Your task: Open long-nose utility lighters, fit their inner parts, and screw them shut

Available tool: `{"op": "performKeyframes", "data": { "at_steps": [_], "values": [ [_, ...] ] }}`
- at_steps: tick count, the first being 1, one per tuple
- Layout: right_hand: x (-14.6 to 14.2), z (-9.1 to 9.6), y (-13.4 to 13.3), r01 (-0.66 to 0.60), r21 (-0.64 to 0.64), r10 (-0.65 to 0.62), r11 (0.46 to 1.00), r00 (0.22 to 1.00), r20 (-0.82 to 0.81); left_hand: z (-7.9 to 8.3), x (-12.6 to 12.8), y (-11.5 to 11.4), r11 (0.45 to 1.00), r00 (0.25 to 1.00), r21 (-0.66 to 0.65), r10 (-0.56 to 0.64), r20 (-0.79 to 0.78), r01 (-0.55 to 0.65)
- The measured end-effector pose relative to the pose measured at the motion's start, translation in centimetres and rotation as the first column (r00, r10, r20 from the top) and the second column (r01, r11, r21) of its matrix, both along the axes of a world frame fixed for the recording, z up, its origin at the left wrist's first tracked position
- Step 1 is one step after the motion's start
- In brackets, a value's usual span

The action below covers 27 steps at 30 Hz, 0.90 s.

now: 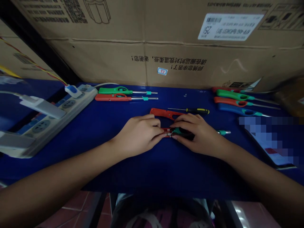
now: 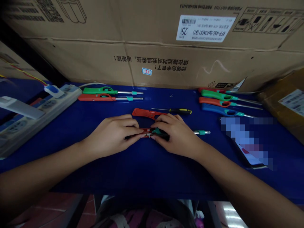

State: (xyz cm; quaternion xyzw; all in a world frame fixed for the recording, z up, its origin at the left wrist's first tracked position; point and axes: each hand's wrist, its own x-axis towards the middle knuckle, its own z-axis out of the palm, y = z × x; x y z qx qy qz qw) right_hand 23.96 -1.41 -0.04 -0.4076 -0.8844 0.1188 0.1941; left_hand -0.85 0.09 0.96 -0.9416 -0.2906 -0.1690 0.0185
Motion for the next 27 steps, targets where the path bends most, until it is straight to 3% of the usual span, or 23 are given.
{"op": "performKeyframes", "data": {
  "at_steps": [10, 15, 21, 27],
  "values": [
    [-0.4, -1.0, 0.8, 0.082, 0.02, -0.075, 0.996, 0.972, -0.222, -0.2, -0.1, 0.3, 0.993, 0.997, -0.115, 0.031, 0.075, -0.022],
    [-0.4, -0.9, 0.7, 0.088, -0.017, -0.089, 0.996, 0.969, -0.231, -0.4, 0.0, 0.4, 0.975, 0.994, -0.22, 0.063, 0.086, -0.043],
    [-0.2, -0.7, 0.6, 0.078, -0.039, -0.084, 0.996, 0.976, -0.202, -0.4, 0.0, 0.3, 0.978, 0.99, -0.206, 0.061, 0.13, -0.033],
    [-0.5, -0.9, 0.6, 0.071, -0.058, -0.083, 0.996, 0.967, -0.24, -0.8, 0.0, 0.8, 0.924, 0.966, -0.382, 0.081, 0.246, 0.019]
  ]
}}
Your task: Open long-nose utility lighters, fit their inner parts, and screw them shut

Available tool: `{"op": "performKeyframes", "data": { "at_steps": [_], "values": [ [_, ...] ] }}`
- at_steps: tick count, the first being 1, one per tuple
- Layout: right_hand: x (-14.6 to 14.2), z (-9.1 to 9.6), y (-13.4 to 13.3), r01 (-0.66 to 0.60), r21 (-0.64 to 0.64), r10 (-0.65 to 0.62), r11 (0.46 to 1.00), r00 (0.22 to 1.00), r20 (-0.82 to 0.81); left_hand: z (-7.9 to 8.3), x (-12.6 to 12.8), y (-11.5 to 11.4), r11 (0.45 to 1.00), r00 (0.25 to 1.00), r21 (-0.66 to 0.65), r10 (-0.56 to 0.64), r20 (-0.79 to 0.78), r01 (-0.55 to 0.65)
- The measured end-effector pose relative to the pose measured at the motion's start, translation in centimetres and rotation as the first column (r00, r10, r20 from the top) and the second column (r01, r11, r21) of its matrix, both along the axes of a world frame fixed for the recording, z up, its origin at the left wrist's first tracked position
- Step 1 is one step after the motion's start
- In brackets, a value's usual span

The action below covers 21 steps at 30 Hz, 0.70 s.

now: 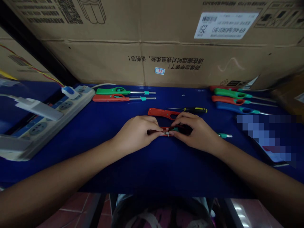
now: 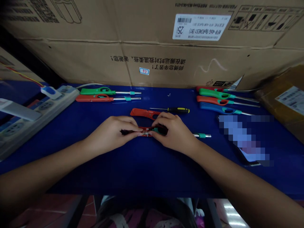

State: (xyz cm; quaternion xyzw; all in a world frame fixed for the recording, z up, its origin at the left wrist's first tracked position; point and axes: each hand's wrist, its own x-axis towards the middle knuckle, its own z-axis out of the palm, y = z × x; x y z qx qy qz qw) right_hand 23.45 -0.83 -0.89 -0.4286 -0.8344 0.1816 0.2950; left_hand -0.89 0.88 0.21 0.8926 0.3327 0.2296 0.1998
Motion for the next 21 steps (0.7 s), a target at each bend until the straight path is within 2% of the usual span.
{"op": "performKeyframes", "data": {
  "at_steps": [5, 12, 16, 19, 21],
  "values": [
    [0.0, 0.1, 0.0, 0.009, -0.008, -0.009, 1.0, 1.0, 0.002, 0.3, 0.0, 0.0, 0.999, 0.998, -0.042, 0.016, 0.059, -0.014],
    [0.3, 0.5, 0.0, 0.036, 0.026, -0.036, 0.999, 0.999, -0.022, 0.4, -0.8, 1.6, 0.978, 0.974, -0.141, 0.172, 0.151, -0.151],
    [1.2, 1.7, 0.2, 0.097, 0.043, -0.096, 0.994, 0.995, -0.015, 0.0, -1.0, 2.4, 0.983, 0.989, -0.171, 0.085, 0.121, -0.063],
    [2.4, 2.9, 0.4, 0.11, -0.117, -0.096, 0.987, 0.988, 0.118, -0.2, -1.0, 2.5, 0.977, 0.996, -0.214, 0.024, 0.088, -0.004],
    [3.3, 3.7, 0.4, 0.084, -0.269, -0.022, 0.959, 0.974, 0.224, -0.2, -1.0, 2.7, 0.967, 0.997, -0.255, 0.025, 0.078, -0.004]
  ]
}}
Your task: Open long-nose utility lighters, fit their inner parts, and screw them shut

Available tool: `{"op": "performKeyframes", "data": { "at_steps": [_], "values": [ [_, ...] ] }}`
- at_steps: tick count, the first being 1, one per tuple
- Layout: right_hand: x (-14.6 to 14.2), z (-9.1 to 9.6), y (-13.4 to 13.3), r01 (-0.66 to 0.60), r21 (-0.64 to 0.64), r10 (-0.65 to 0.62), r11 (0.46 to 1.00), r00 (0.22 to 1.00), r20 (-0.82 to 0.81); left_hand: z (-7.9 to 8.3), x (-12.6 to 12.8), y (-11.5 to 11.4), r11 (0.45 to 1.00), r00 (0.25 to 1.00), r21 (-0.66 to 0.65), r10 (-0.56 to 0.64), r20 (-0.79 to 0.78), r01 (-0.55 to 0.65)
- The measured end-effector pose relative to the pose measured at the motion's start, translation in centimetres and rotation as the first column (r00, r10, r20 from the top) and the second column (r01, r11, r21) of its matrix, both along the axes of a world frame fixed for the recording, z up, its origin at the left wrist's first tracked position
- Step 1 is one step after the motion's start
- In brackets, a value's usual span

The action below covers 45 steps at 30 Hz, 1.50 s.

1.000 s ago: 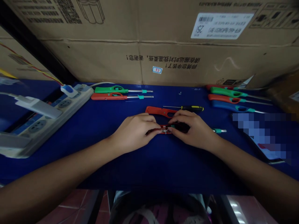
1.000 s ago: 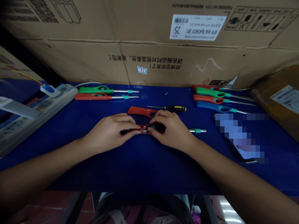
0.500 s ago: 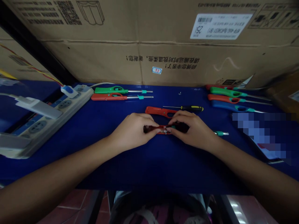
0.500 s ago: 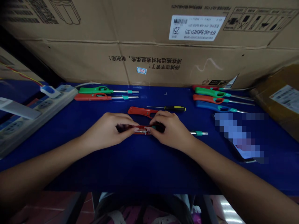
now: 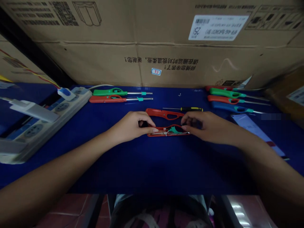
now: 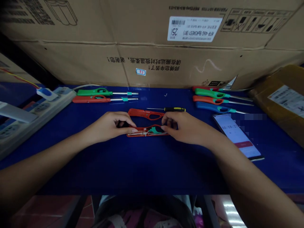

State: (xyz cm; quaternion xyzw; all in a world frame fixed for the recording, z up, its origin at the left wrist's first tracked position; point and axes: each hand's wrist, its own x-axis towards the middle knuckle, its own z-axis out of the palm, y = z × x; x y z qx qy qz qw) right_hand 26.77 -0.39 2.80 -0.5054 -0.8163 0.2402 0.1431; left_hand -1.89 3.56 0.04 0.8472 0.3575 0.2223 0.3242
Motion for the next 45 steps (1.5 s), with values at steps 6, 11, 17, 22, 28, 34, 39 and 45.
{"op": "performKeyframes", "data": {
  "at_steps": [6, 11, 17, 22, 28, 34, 39, 45],
  "values": [
    [1.9, 1.2, 0.3, -0.112, -0.173, 0.133, 0.979, 0.985, 0.114, 0.1, -0.1, 0.2, 0.999, 0.999, 0.032, -0.033, -0.035, 0.034],
    [2.2, 0.8, 0.6, -0.148, -0.197, 0.17, 0.969, 0.981, 0.097, 0.1, 0.2, -0.7, 0.96, 0.996, 0.27, -0.083, 0.023, 0.074],
    [1.5, -0.1, 0.7, -0.118, -0.188, 0.13, 0.975, 0.99, 0.053, -0.1, 0.3, -1.4, 0.83, 0.939, 0.442, -0.281, -0.198, 0.341],
    [1.0, 0.0, 0.5, -0.126, -0.18, 0.135, 0.975, 0.99, 0.036, -0.4, 0.2, -1.2, 0.776, 0.914, 0.489, -0.288, -0.285, 0.398],
    [1.4, 0.2, 0.5, -0.115, -0.206, 0.127, 0.972, 0.991, 0.045, -0.2, 0.1, -1.2, 0.779, 0.902, 0.467, -0.291, -0.321, 0.417],
    [0.6, 0.2, 0.4, -0.128, -0.196, 0.132, 0.972, 0.991, 0.004, -0.3, 0.0, -1.3, 0.795, 0.896, 0.44, -0.278, -0.347, 0.417],
    [-0.5, -0.3, 0.2, -0.096, -0.061, 0.095, 0.994, 0.995, -0.015, -0.2, 0.1, -1.3, 0.812, 0.896, 0.415, -0.275, -0.349, 0.411],
    [-0.6, -0.5, 0.0, -0.128, 0.049, 0.128, 0.991, 0.992, 0.012, 0.1, 0.2, -1.4, 0.784, 0.891, 0.456, -0.264, -0.37, 0.422]
  ]
}}
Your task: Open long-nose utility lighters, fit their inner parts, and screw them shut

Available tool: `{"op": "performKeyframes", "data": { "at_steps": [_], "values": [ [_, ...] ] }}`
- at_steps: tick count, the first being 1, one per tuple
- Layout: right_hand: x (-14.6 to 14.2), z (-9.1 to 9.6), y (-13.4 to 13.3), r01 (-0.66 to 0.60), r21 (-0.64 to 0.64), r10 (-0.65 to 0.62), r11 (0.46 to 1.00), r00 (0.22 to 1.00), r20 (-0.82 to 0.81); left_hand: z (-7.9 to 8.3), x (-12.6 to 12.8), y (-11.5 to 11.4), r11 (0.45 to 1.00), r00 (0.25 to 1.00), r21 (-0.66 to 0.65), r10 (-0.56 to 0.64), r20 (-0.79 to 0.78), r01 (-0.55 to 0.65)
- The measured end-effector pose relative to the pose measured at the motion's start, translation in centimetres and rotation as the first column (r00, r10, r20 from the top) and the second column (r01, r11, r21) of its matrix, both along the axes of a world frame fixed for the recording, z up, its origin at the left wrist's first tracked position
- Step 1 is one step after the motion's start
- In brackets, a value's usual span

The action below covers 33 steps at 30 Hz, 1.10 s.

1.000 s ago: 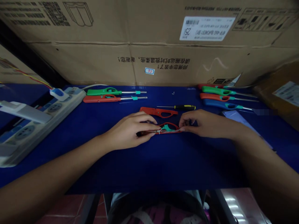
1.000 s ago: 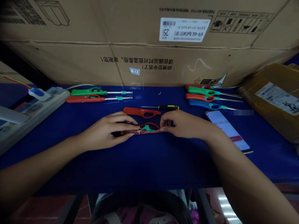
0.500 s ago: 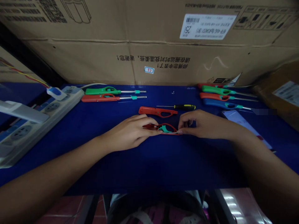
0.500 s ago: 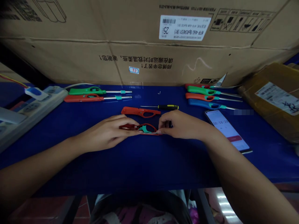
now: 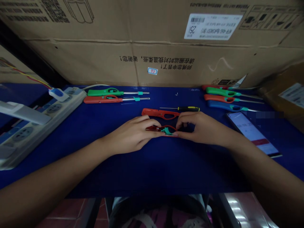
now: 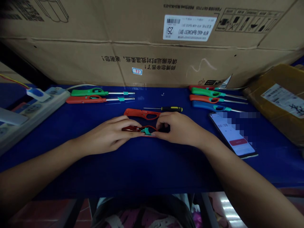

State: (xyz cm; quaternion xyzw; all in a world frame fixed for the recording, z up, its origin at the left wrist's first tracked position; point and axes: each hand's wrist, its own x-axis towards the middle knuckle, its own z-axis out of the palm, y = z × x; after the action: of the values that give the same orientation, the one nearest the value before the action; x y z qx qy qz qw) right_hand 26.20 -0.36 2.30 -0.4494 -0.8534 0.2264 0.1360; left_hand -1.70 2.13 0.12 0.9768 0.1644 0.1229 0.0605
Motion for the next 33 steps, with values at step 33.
{"op": "performKeyframes", "data": {
  "at_steps": [33],
  "values": [
    [-0.08, -0.41, -0.07, -0.039, -0.079, 0.029, 0.996, 0.993, -0.119, -0.09, 0.08, -0.24, 0.996, 0.998, 0.083, -0.013, 0.06, 0.008]
  ]
}}
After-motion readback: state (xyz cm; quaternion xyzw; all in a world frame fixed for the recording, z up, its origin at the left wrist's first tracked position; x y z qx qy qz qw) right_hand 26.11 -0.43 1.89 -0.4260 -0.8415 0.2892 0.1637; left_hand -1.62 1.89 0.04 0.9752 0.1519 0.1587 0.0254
